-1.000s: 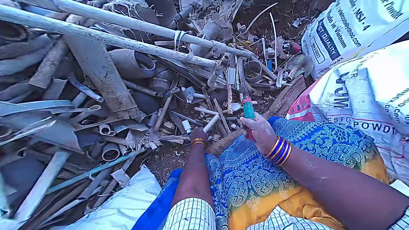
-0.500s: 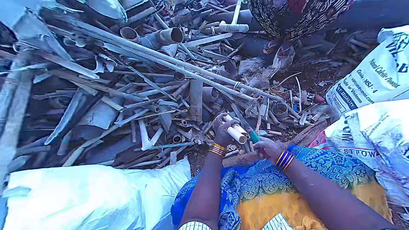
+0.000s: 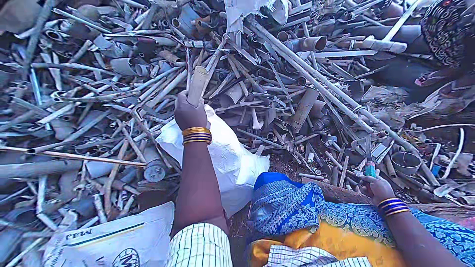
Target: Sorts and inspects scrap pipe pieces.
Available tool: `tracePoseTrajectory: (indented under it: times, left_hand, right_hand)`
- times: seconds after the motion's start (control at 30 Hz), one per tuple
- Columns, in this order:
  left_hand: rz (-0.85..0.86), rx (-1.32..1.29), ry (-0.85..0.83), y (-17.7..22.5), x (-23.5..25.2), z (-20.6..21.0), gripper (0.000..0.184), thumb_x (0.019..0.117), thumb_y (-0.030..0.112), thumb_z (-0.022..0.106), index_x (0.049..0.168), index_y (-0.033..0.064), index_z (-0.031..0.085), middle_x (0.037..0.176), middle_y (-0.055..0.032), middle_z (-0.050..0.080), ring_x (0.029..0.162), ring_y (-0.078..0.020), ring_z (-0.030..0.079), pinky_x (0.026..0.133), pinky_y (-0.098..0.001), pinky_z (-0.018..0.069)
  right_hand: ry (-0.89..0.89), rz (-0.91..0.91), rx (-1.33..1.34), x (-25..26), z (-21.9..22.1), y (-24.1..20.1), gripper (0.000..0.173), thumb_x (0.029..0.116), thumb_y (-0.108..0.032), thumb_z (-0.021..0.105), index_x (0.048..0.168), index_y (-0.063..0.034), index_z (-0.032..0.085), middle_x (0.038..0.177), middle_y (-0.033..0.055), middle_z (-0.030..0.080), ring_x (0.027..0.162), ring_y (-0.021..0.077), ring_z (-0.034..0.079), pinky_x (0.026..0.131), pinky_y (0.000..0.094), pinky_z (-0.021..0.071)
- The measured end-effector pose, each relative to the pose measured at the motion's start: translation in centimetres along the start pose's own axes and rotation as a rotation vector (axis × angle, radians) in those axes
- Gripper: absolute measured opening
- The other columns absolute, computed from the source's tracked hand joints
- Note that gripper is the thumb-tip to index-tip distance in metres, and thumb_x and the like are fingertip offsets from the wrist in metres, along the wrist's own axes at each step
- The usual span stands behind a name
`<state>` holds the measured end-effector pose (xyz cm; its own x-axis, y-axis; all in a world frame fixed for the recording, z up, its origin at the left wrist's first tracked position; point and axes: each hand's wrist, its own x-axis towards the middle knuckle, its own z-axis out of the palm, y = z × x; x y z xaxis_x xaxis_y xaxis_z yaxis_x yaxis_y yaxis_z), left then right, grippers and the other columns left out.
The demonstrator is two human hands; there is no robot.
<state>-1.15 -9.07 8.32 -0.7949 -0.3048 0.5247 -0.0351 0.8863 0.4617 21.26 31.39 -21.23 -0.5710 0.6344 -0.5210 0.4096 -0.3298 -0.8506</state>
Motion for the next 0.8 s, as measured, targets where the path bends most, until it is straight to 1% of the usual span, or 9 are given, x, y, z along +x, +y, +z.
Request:
tracePoseTrajectory:
  times: [0.1,0.2,0.33,0.4,0.43,0.53,0.6,0.7,0.8]
  left_hand:
    - [-0.198,0.171,-0.352,-4.0,2.5,-1.7,0.069,0.0947,0.042,0.074,0.136,-0.0097,0.055,0.135,-0.0378,0.056,0.133,-0.0508,0.051,0.110,-0.0677,0.0353]
    - [-0.162,0.185,-0.286,-4.0,0.7,-2.0,0.069,0.0976,0.046,0.068,0.141,-0.0056,0.054,0.140,-0.0376,0.053,0.137,-0.0522,0.047,0.112,-0.0689,0.0323]
    - [0.156,0.049,-0.238,0.8,-3.7,1.7,0.066,0.1027,0.046,0.056,0.146,-0.0030,0.049,0.144,-0.0312,0.053,0.137,-0.0453,0.049,0.115,-0.0601,0.0337]
    - [0.320,-0.042,-0.342,4.3,-6.1,5.6,0.063,0.1031,0.045,0.055,0.145,-0.0016,0.051,0.143,-0.0284,0.056,0.136,-0.0411,0.052,0.115,-0.0566,0.0360]
    - [0.377,-0.060,-0.437,6.4,-7.7,7.8,0.060,0.1038,0.043,0.056,0.144,-0.0016,0.051,0.141,-0.0289,0.057,0.135,-0.0427,0.053,0.114,-0.0589,0.0364]
    - [0.479,0.021,-0.842,12.5,-12.9,16.1,0.055,0.1042,0.039,0.060,0.143,0.0004,0.054,0.136,-0.0280,0.060,0.129,-0.0465,0.056,0.108,-0.0666,0.0382]
    - [0.545,0.106,-1.125,15.3,-16.5,22.8,0.053,0.1036,0.038,0.061,0.142,0.0028,0.056,0.133,-0.0253,0.063,0.127,-0.0443,0.058,0.108,-0.0657,0.0404]
    - [0.643,0.269,-1.417,17.0,-22.6,32.1,0.048,0.1031,0.036,0.063,0.138,0.0031,0.060,0.132,-0.0253,0.064,0.128,-0.0424,0.058,0.109,-0.0637,0.0404]
    - [0.741,0.489,-1.599,16.3,-28.1,39.1,0.043,0.1036,0.032,0.062,0.132,0.0004,0.065,0.136,-0.0269,0.061,0.133,-0.0428,0.055,0.112,-0.0635,0.0387]
  right_hand:
    - [-0.007,0.010,-0.007,0.1,-0.7,0.1,0.025,0.1038,-0.010,0.051,0.127,-0.0025,0.052,0.079,0.0042,0.056,0.052,0.0079,0.049,0.048,0.0236,0.0423]
    - [-0.009,0.011,-0.011,0.4,-1.1,-0.1,0.030,0.1038,-0.010,0.052,0.133,-0.0010,0.050,0.081,0.0051,0.056,0.054,0.0082,0.050,0.051,0.0238,0.0438]
    - [0.044,0.043,-0.015,0.7,-1.6,0.2,0.031,0.1049,-0.012,0.054,0.134,-0.0013,0.052,0.086,0.0078,0.058,0.059,0.0107,0.052,0.057,0.0275,0.0474]
    - [0.060,0.052,0.000,1.3,-1.6,-0.2,0.032,0.1048,-0.013,0.055,0.135,-0.0021,0.053,0.087,0.0089,0.059,0.059,0.0116,0.053,0.057,0.0286,0.0479]
    - [0.057,0.052,0.012,1.4,-1.5,-0.4,0.032,0.1049,-0.012,0.054,0.135,-0.0016,0.052,0.086,0.0081,0.059,0.058,0.0107,0.052,0.056,0.0272,0.0474]
    - [0.050,0.012,0.048,2.0,-1.6,-0.6,0.030,0.1030,-0.009,0.055,0.131,0.0001,0.053,0.081,0.0071,0.060,0.055,0.0096,0.054,0.052,0.0249,0.0471]
    - [0.051,-0.014,0.049,2.7,-1.6,-0.6,0.030,0.1018,-0.008,0.055,0.130,0.0006,0.052,0.079,0.0070,0.060,0.054,0.0099,0.054,0.051,0.0254,0.0472]
    - [0.097,0.047,0.067,3.3,-1.4,-1.6,0.035,0.1009,-0.008,0.057,0.135,-0.0013,0.053,0.082,0.0095,0.060,0.055,0.0132,0.053,0.053,0.0289,0.0482]
    - [0.108,0.098,0.117,3.9,-1.5,-2.5,0.033,0.1025,-0.007,0.056,0.135,-0.0027,0.051,0.079,0.0075,0.060,0.051,0.0108,0.053,0.049,0.0256,0.0477]
